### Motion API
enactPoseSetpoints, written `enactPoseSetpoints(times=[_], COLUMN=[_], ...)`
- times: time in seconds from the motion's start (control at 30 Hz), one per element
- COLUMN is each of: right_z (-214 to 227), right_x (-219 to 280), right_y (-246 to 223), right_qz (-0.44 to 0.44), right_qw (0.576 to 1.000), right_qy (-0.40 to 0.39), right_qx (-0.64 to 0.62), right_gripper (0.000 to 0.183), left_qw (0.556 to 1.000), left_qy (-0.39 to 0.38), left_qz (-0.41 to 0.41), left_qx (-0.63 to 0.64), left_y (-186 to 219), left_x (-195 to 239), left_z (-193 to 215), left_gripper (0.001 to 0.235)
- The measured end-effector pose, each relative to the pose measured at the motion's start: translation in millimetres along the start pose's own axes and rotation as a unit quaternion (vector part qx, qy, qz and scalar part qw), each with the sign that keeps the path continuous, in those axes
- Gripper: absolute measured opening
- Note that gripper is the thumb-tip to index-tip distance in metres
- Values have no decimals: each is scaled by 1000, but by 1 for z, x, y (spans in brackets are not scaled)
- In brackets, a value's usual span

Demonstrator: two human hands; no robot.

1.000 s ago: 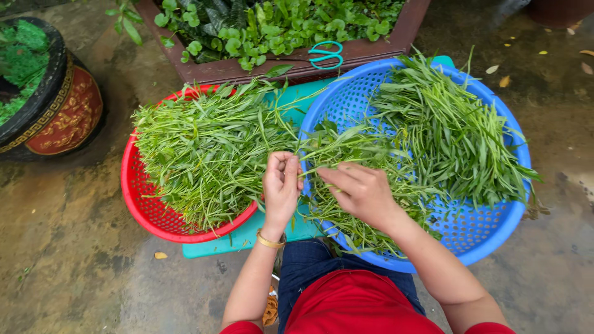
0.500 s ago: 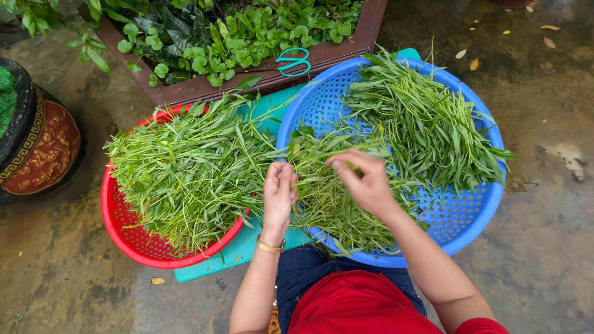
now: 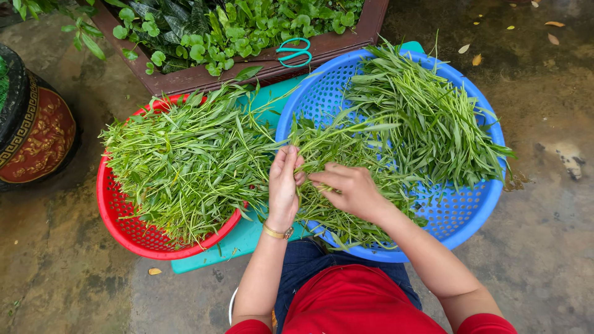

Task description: The person picks leaves and tender stems from a pile of green vegetables, transferring them from one basket to another by hand.

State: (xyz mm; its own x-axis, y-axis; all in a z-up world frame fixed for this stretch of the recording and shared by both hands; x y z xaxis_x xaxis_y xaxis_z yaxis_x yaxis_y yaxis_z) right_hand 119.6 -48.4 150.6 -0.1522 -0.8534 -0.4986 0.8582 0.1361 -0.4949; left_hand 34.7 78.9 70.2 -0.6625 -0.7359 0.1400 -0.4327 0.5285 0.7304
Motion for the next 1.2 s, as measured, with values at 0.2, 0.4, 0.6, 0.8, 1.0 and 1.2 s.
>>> enactPoseSetpoints(times=[0.2,0.4,0.6,0.8,1.0,1.2], right_z=[-17,5,56,35,18,93], right_x=[5,10,4,-8,-5,8], right_y=[-10,35,50,16,24,62], right_qz=[70,-147,-136,-15,-26,-119], right_qw=[987,971,976,990,991,979], right_qy=[12,122,143,60,-2,159], right_qx=[146,-141,-89,127,129,49], right_gripper=[35,9,8,21,22,8], left_qw=[999,998,998,996,992,943], left_qy=[3,-17,-44,-58,-61,-95], left_qz=[-13,-1,47,49,47,-120], left_qx=[52,63,1,-56,-96,-294], left_y=[0,-3,-2,-18,-40,-29], left_x=[2,5,9,10,13,20], left_z=[-4,0,2,0,4,-11], left_gripper=[14,14,16,15,13,12])
Point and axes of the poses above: each hand's wrist, its own x-axis away from the middle knuckle, its own z-axis out of the back of the hand, y = z × x, the point moved 6 cm from there along -x, towards the middle knuckle, and after that the axes turned 8 degrees about x, right-handed, at the moved point
